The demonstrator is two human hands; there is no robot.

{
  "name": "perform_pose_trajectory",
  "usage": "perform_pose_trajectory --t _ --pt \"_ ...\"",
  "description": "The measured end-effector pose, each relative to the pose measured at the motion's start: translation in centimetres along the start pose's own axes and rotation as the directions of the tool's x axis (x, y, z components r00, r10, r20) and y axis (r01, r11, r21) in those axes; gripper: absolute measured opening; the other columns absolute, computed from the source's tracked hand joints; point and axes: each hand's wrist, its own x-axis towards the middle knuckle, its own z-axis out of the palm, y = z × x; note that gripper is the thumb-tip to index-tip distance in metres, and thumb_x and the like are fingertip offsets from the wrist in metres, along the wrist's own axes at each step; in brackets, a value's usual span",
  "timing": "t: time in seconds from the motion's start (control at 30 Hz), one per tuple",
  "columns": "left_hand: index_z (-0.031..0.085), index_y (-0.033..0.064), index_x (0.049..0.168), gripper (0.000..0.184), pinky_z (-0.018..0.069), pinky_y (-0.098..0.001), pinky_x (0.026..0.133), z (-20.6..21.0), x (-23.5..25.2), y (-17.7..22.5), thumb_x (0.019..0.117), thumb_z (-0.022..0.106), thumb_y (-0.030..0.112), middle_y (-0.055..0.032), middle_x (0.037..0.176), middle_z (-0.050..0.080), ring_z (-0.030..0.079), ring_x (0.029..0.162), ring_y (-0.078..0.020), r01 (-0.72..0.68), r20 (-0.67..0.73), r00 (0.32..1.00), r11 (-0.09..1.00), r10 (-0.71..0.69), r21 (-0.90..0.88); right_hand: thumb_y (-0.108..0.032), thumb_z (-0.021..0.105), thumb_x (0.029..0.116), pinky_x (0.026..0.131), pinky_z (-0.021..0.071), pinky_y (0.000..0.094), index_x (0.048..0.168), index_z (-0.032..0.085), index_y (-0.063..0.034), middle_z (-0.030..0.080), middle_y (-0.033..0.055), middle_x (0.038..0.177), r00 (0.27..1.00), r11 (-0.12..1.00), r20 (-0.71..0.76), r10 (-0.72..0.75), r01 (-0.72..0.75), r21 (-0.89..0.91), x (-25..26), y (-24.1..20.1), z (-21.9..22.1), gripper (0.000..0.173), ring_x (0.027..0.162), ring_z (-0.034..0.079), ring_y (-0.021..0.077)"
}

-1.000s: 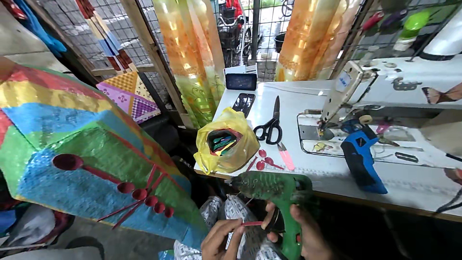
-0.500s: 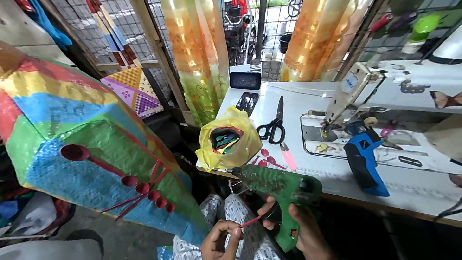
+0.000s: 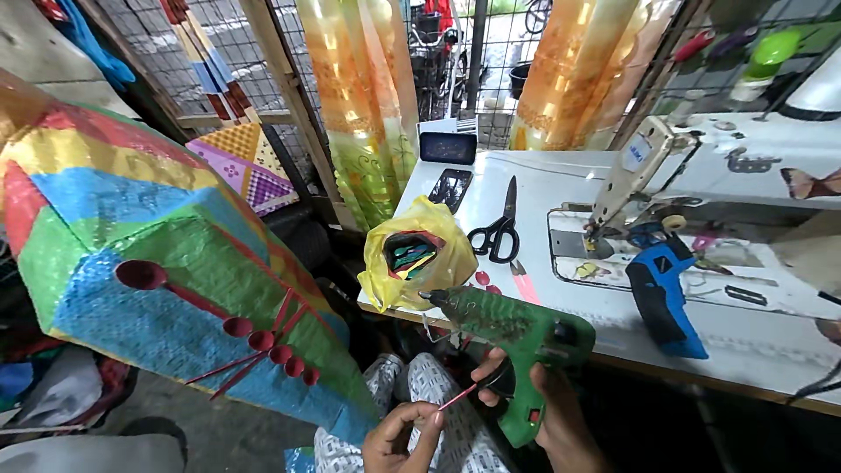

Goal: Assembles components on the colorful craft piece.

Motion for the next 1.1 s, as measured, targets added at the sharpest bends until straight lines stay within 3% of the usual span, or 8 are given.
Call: perform_pose_trajectory --t 0.13,0.3,0.33,0.43,0.6,0.73,0.9,1.1 --pt "0.078 0.0142 0.1 0.011 0.0602 -0.0202 0.077 -0.3 0.3 -0.1 0.0954 0.069 0.009 0.0069 0.091 0.076 0.071 0.082 -0.0021 -0.053 0.004 0.999 0.998 0.053 0.035 -0.042 0.064 0.0981 0.076 0.0645 0.03 0.117 0.073 -0.0106 0.078 0.0112 0.103 0.999 0.999 -0.007 -0.031 0.031 -0.04 0.3 -0.1 -0.2 0.037 0.088 0.077 0.0203" --pt "0.077 0.0143 0.096 0.009 0.0598 -0.0211 0.074 -1.2 2.7 0.7 0.096 0.068 0.011 0.0049 0.085 0.075 0.071 0.077 -0.0052 -0.087 -0.218 0.972 0.996 0.089 0.018 -0.041 0.067 0.0971 0.082 0.063 0.0311 0.12 0.072 -0.013 0.077 0.0086 0.108 0.988 0.963 -0.042 -0.147 0.134 -0.236 0.1 -0.8 -1.4 0.036 0.095 0.076 0.019" --pt "0.076 0.0139 0.095 0.009 0.0604 -0.0216 0.073 -1.4 3.3 0.8 0.0953 0.069 0.01 0.0048 0.084 0.075 0.071 0.076 -0.0059 -0.104 -0.255 0.961 0.994 0.105 0.017 -0.041 0.07 0.0949 0.083 0.062 0.0308 0.118 0.072 -0.0146 0.077 0.0055 0.107 0.981 0.938 -0.078 -0.177 0.144 -0.316 -0.2 -0.9 -1.4 0.035 0.095 0.075 0.0164" --pt "0.075 0.0115 0.093 0.008 0.0603 -0.0214 0.073 -1.6 4.9 1.4 0.0944 0.068 0.007 0.0042 0.084 0.075 0.071 0.076 -0.0061 -0.138 -0.318 0.938 0.99 0.137 0.019 -0.04 0.074 0.0909 0.082 0.0581 0.0141 0.118 0.071 -0.0372 0.074 -0.022 0.106 0.97 0.83 -0.104 -0.218 0.128 -0.542 -1.1 -1.5 -0.1 0.027 0.093 0.068 -0.008" --pt "0.076 0.0074 0.091 0.008 0.0559 -0.0169 0.068 -0.8 6.4 1.7 0.0929 0.069 0.006 0.0051 0.083 0.069 0.064 0.073 -0.0029 -0.16 -0.379 0.91 0.986 0.167 0.051 -0.043 0.07 0.0953 0.087 0.0619 0.0298 0.12 0.072 -0.0248 0.077 -0.0021 0.105 0.98 0.795 0.081 -0.18 0.193 -0.575 -0.6 -1.2 -0.9 0.031 0.096 0.074 0.0123" --pt "0.076 0.0055 0.09 0.008 0.0504 -0.014 0.061 -0.1 7.1 1.9 0.0926 0.068 0.005 0.0051 0.079 0.064 0.059 0.068 -0.0012 -0.14 -0.412 0.899 0.989 0.146 0.045 -0.045 0.067 0.0965 0.079 0.0616 0.023 0.118 0.071 -0.0302 0.077 -0.0081 0.1 0.973 0.767 0.059 -0.224 0.213 -0.606 -0.7 -1.2 -0.8 0.026 0.088 0.073 0.0054" --pt "0.075 0.0044 0.088 0.009 0.05 -0.0133 0.061 0.5 7.4 2.2 0.0919 0.067 0.002 0.0047 0.078 0.064 0.059 0.067 -0.0007 -0.129 -0.428 0.896 0.992 0.121 0.009 -0.046 0.066 0.0961 0.079 0.0602 0.0185 0.114 0.072 -0.0337 0.076 -0.0138 0.098 0.973 0.739 0.045 -0.228 0.203 -0.642 -0.7 -1.6 -0.1 0.022 0.088 0.072 0.0" --pt "0.076 0.0049 0.087 0.008 0.0494 -0.0133 0.061 0.7 7.4 2.2 0.0908 0.069 0.003 0.0047 0.077 0.064 0.058 0.066 -0.0007 -0.122 -0.431 0.895 0.993 0.11 0.001 -0.047 0.065 0.0973 0.076 0.0604 0.021 0.114 0.071 -0.0286 0.075 -0.0087 0.095 0.976 0.734 0.085 -0.202 0.208 -0.647 -0.6 -1.1 -0.6 0.025 0.084 0.071 0.0032"
